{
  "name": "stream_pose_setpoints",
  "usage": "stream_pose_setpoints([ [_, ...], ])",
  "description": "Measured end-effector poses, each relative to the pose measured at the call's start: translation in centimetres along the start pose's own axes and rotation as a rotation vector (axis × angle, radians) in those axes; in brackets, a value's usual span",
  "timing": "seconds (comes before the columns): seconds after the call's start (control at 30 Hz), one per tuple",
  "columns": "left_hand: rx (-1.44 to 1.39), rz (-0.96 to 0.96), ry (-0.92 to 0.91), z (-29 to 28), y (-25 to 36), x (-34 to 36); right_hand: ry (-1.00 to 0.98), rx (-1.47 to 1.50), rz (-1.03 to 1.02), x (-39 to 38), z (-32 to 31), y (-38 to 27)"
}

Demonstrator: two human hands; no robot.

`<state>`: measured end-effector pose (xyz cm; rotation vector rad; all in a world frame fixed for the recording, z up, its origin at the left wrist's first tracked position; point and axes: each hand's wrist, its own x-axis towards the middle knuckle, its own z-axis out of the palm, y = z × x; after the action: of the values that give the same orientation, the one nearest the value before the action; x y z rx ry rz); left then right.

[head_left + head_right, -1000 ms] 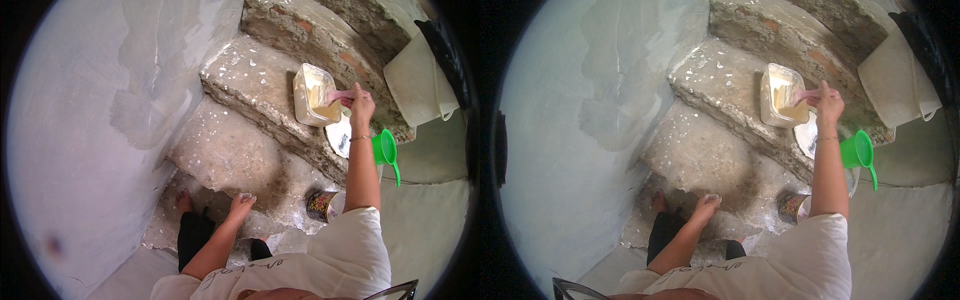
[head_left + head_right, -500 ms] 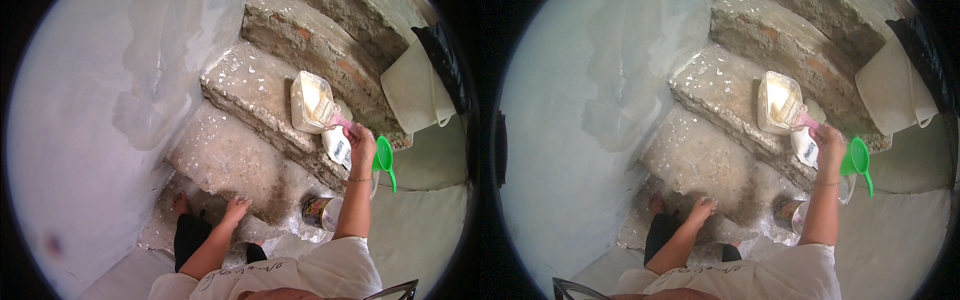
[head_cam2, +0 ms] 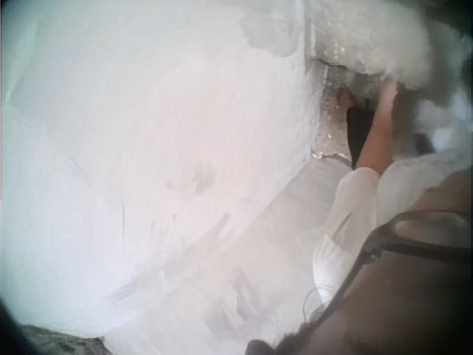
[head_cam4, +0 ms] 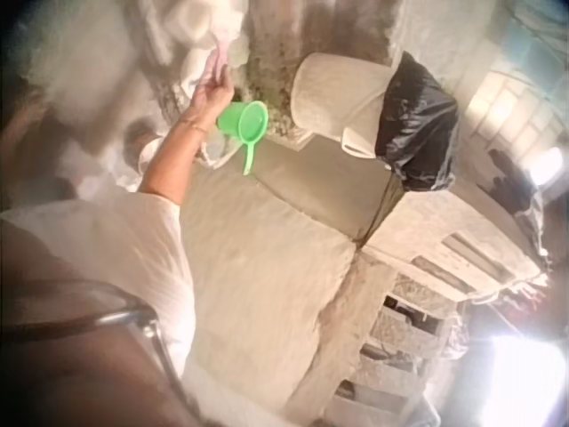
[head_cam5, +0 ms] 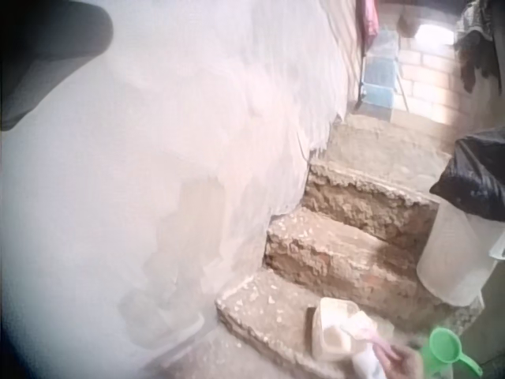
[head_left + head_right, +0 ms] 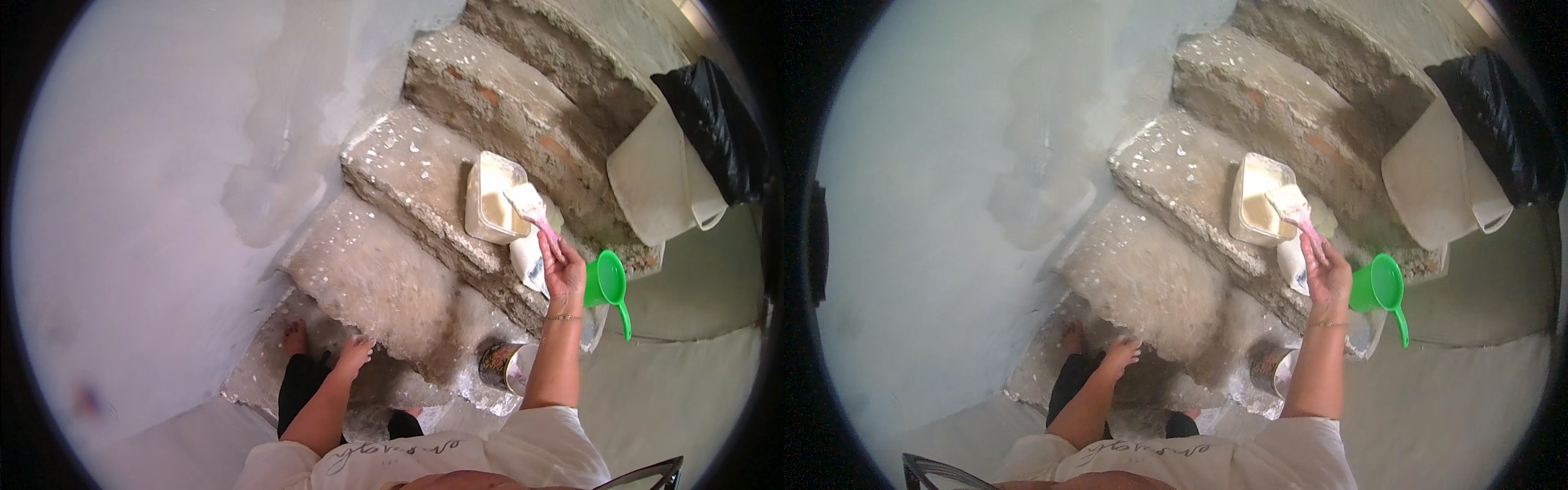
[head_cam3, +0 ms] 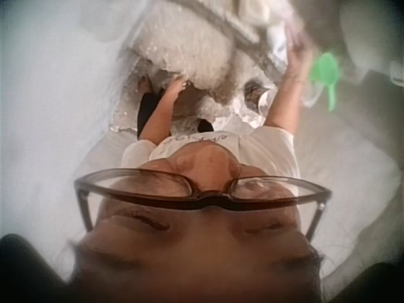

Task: The person patches cracks in a wall with a spatula and applies primer or paint to the surface using a brush.

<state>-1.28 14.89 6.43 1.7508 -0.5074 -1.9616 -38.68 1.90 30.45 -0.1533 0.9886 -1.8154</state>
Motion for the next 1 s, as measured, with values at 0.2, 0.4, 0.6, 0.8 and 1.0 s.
stream_pose_setpoints([
  [0.2, -0.261, 0.160, 0.132, -4.2, -0.2, -3.9, 0.018, 0.016, 0.116, -0.2, 0.5, 1.0],
  [0.4, -0.174, 0.583, 0.367, -10.8, 1.7, -11.6, -0.173, -0.213, 0.245, 0.5, 0.0, 0.6],
  [0.6, 0.110, 0.788, 0.922, -15.2, 2.2, -22.5, -0.269, -0.561, 0.260, 3.0, -1.3, 1.0],
  [0.8, 0.419, 1.060, 1.351, -15.6, 6.6, -31.9, -0.097, -0.634, 0.171, 3.8, -1.9, 1.9],
  [1.0, 0.754, 1.657, 1.456, -16.2, 17.2, -40.8, -0.041, -0.818, -0.017, 3.5, -1.7, 2.5],
])
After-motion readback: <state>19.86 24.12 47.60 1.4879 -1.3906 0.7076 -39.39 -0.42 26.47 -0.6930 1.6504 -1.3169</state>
